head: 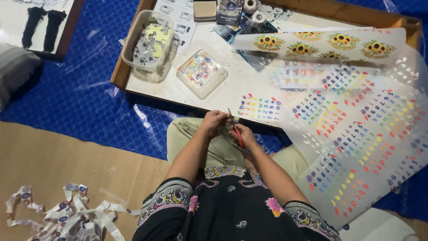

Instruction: Cutting individual stickers or strips from a large printed sheet using scissors while sitting on the floor.

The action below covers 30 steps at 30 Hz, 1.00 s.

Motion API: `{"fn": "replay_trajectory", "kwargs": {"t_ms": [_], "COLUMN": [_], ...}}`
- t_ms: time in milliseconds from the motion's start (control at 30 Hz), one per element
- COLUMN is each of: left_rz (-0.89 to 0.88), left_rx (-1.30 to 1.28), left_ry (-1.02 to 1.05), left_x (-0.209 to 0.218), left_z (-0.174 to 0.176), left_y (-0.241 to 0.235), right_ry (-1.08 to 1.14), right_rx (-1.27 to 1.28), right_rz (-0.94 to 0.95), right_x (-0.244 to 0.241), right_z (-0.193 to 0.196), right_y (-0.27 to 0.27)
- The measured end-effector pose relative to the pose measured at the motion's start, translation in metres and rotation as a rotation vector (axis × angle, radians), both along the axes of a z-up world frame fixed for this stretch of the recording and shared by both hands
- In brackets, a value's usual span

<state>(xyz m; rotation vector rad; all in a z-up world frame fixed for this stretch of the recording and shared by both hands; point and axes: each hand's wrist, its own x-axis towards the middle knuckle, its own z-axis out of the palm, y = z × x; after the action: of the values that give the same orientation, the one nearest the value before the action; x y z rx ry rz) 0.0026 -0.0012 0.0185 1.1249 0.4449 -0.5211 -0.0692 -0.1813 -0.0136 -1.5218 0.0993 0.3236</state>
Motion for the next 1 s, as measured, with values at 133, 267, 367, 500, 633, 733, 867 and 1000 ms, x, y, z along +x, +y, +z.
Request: {"fn": "replay_trajectory", "kwargs": {"t_ms": [133,267,367,500,633,733,867,1000], "left_rz": [-0.001,0.004,-0.01,-0.002,-0.004,0.012,0.009,0.009], "left_rx": [0.005,0.003,0.002,-0.024,-0.032,-0.05,-0.047,-0.04], "left_ry": [-0.004,0.005,-0.001,-0.011,-0.008,-0.003,-0.014,-0.032], "left_x": [0.0,-0.003,-0.001,-0.004,-0.002,-0.007,-0.005,-0.008], "left_z": [0.0,0.004,0.005,0.006,0.006,0.015,0.019,0.014], "left_y": [-0.002,-0.001,-0.002,-0.001,-0.001,-0.001,0.001,-0.001], "right_ry": [0.008,-0.007,-0.023,-0.042,-0.026,-0.021,-0.026,-0.04], "right_rx": [0.014,0.007,0.005,0.009,0.022,0.018,-0.035,-0.101], "right_rz": [-0.018,-0.016,-0.012,-0.006,-0.003,-0.004,0.0,0.014], "right_x": [0.0,-0.001,0.0,-0.001,0.0,-0.001,0.002,-0.001], "right_z": [0.003,-0.003,-0.006,0.003,-0.002,-0.003,-0.004,-0.005], "right_y": [0.001,0.001,0.001,0.002,0.0,-0.001,-0.002,-0.004]}}
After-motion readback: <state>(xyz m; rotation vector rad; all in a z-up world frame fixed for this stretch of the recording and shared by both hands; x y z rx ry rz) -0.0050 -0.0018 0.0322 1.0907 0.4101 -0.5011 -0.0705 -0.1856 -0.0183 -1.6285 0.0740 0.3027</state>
